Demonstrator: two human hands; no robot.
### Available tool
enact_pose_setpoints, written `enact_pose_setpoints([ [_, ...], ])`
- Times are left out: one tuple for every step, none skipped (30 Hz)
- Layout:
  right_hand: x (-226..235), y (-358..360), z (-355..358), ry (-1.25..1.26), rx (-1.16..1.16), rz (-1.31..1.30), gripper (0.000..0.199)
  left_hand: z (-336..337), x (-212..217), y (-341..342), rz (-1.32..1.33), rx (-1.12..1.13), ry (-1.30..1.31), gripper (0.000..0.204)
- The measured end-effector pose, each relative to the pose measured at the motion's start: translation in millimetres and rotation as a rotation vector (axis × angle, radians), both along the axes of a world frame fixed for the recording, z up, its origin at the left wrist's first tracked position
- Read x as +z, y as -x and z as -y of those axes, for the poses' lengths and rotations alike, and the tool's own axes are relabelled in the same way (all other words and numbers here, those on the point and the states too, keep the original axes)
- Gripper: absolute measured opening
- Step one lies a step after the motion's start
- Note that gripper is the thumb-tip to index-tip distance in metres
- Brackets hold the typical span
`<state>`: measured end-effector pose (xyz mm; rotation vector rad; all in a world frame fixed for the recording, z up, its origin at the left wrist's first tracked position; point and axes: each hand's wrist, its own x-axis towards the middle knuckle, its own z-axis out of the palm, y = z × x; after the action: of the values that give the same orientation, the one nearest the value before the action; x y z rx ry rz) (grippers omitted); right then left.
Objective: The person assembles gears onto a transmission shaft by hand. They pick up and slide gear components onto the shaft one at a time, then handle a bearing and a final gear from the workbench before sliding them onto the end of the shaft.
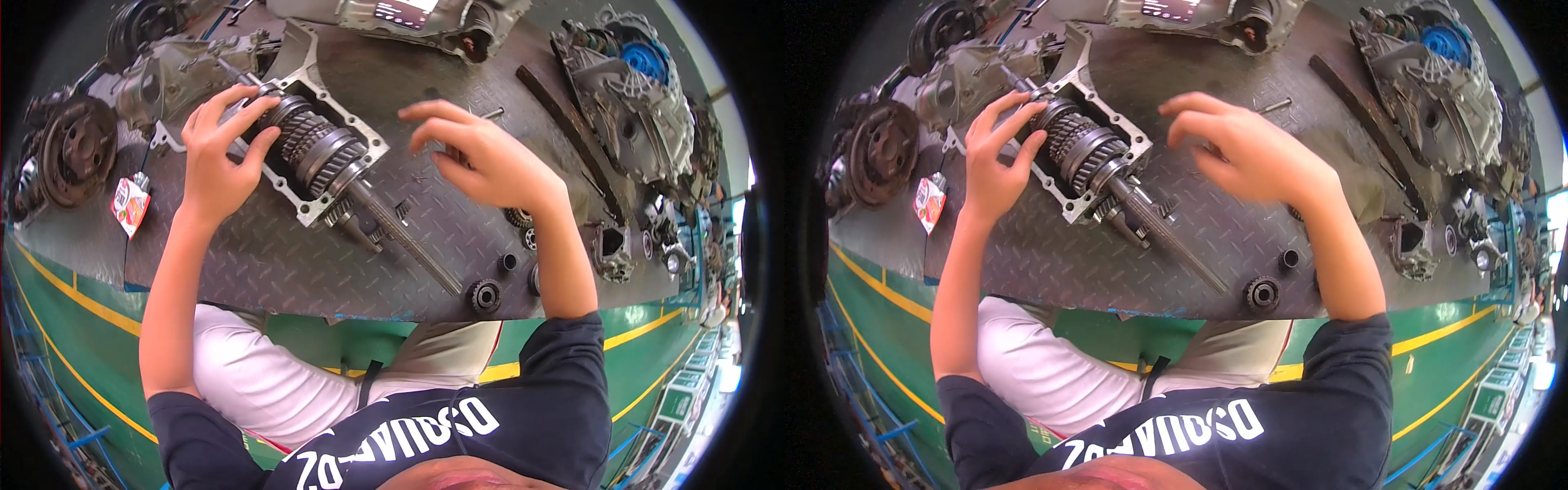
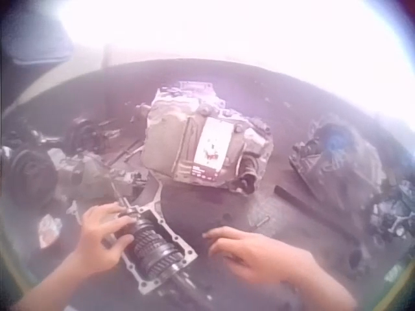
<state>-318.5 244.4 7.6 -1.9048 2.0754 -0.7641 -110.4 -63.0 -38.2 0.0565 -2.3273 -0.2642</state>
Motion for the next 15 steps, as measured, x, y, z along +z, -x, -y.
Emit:
enact_pose_setpoints([
  [3,5,4,0.008,-0.016,0.004,0.024,0,0,-1,0.004,-0.016,0.008,0.037],
  [8,11,10,0.097,-0.023,-0.017,0.025,-1,1,-2,0.011,0.003,0.009,0.037],
  [9,18,18,0.186,-0.023,-0.036,0.025,0,2,-5,0.021,0.029,0.01,0.037],
  [7,30,25,0.259,-0.052,-0.078,0.027,0,2,-4,0.029,0.031,0.016,0.037],
  [9,39,29,0.283,-0.1,-0.129,0.029,-2,3,-2,0.028,0.02,0.022,0.037],
  [6,51,35,0.315,-0.122,-0.146,0.029,-4,3,-1,0.033,0.016,0.014,0.037],
  [6,57,41,0.347,-0.142,-0.16,0.03,-4,4,-1,0.04,0.014,0.007,0.037],
  [8,62,42,0.353,-0.146,-0.158,0.03,-5,6,0,0.044,0.016,0.009,0.037],
  [16,63,45,0.272,-0.183,-0.127,0.033,-5,6,-1,0.045,0.016,0.014,0.037],
  [20,64,48,0.19,-0.219,-0.096,0.036,-4,5,-2,0.044,0.021,0.011,0.037],
  [17,68,52,0.194,-0.219,-0.095,0.036,-3,5,-2,0.043,0.025,0.006,0.038],
  [14,71,56,0.256,-0.176,-0.171,0.036,-4,6,-2,0.044,0.026,0.008,0.038],
  [12,74,58,0.318,-0.133,-0.248,0.036,-5,7,-2,0.045,0.023,0.004,0.038],
  [10,75,59,0.319,-0.133,-0.248,0.036,-5,8,-2,0.045,0.02,0.0,0.038],
  [10,74,62,0.309,-0.142,-0.227,0.036,-5,7,-2,0.046,0.023,0.001,0.038],
])
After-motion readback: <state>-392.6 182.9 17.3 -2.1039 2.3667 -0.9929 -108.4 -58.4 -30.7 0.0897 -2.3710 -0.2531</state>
